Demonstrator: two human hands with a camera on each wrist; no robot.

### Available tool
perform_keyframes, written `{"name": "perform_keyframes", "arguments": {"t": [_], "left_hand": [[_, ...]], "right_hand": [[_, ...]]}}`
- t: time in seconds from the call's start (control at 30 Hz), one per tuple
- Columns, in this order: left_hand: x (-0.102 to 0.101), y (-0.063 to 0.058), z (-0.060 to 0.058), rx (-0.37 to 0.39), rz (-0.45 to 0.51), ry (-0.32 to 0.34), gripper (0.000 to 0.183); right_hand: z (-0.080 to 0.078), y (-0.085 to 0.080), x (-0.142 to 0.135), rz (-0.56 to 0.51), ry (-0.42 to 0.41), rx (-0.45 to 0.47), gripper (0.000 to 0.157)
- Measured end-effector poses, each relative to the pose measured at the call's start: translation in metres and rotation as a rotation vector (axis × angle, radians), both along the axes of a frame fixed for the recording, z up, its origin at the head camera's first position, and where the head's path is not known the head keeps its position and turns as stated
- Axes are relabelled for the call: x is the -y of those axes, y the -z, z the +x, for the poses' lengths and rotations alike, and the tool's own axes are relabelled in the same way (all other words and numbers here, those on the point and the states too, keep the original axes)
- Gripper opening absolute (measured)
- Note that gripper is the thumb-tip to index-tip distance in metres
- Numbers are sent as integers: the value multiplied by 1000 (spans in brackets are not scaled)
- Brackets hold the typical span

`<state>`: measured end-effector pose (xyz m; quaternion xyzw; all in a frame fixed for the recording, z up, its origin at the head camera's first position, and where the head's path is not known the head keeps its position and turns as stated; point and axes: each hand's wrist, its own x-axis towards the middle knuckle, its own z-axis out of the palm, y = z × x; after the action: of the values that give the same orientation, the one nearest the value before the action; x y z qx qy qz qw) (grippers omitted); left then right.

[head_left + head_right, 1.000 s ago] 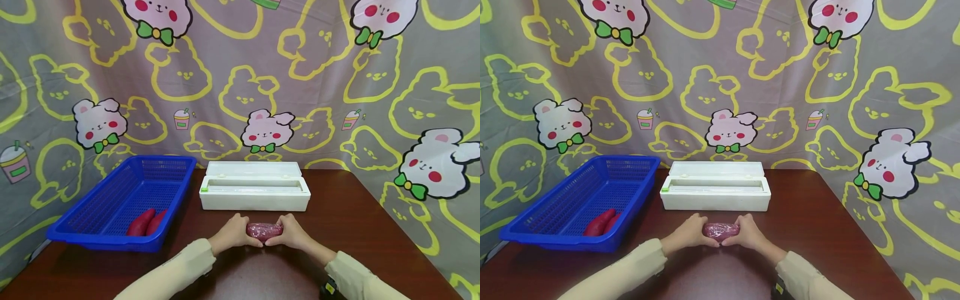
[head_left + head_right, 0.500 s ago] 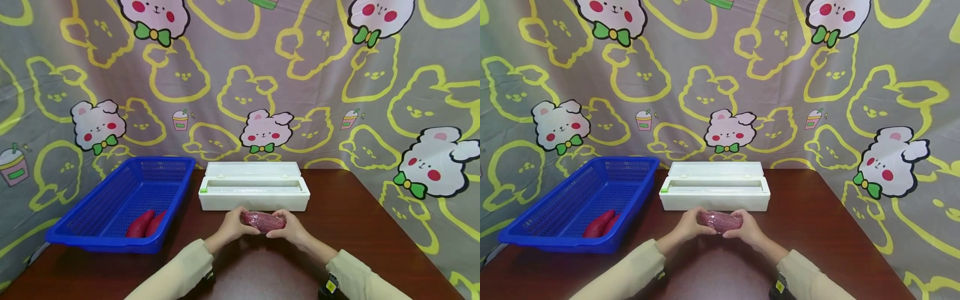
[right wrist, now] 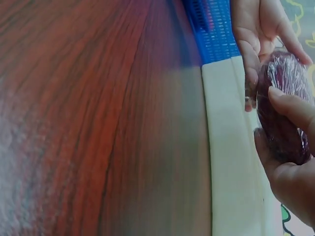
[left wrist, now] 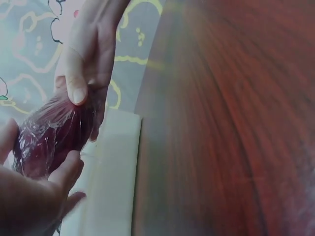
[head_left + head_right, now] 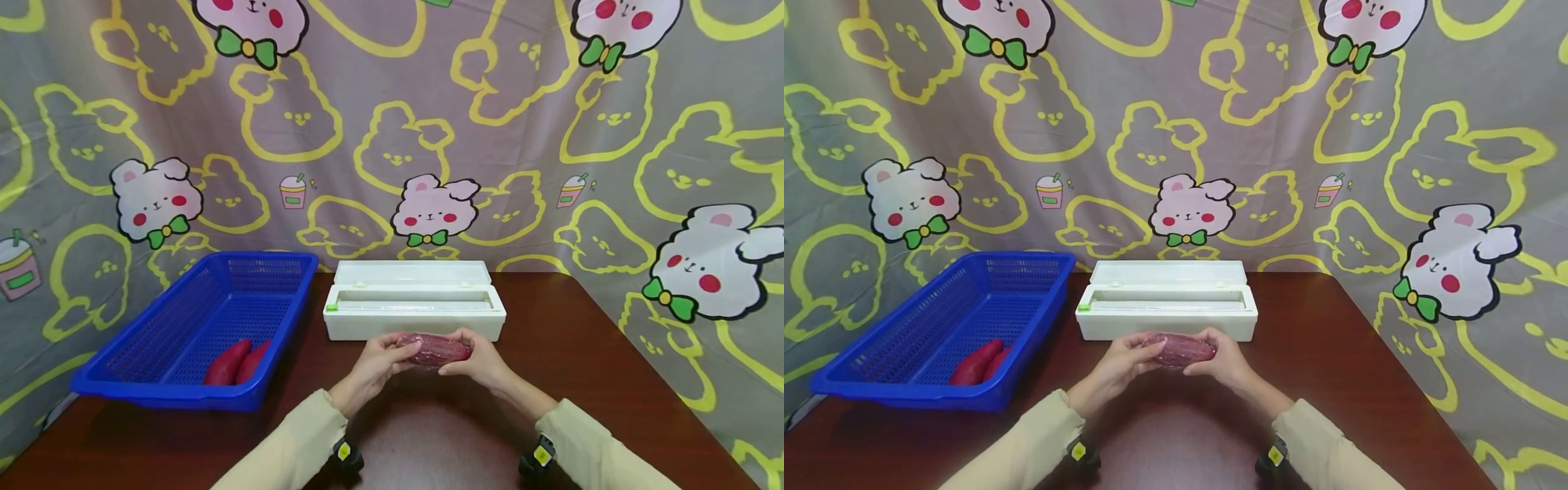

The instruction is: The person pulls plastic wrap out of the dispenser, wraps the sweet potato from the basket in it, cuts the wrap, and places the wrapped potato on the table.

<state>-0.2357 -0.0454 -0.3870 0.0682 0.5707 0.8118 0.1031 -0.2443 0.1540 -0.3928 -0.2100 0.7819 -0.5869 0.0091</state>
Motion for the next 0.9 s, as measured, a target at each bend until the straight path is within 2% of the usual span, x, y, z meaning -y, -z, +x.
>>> {"name": "perform_keyframes", "arguments": {"t": [0.17,0.3,0.53,0.6,0.77,0.9], "left_hand": [[2,0,-1,-14,2,95,39],[6,2,-2,-27,8,133,39],[12,1,-6,-43,63,152,38],[13,-1,-7,-49,77,177,40],[14,-4,-10,-47,91,209,45],[13,-5,-10,-38,25,189,50]], "right_hand": [[-1,0,-2,-28,-18,21,44],[-2,1,-2,-47,-31,45,47],[-5,-7,-10,-154,-233,119,48],[-6,-10,-13,-152,-261,110,47],[-7,-15,-16,-118,-255,72,45],[-7,-15,-20,-123,-195,59,44]]}}
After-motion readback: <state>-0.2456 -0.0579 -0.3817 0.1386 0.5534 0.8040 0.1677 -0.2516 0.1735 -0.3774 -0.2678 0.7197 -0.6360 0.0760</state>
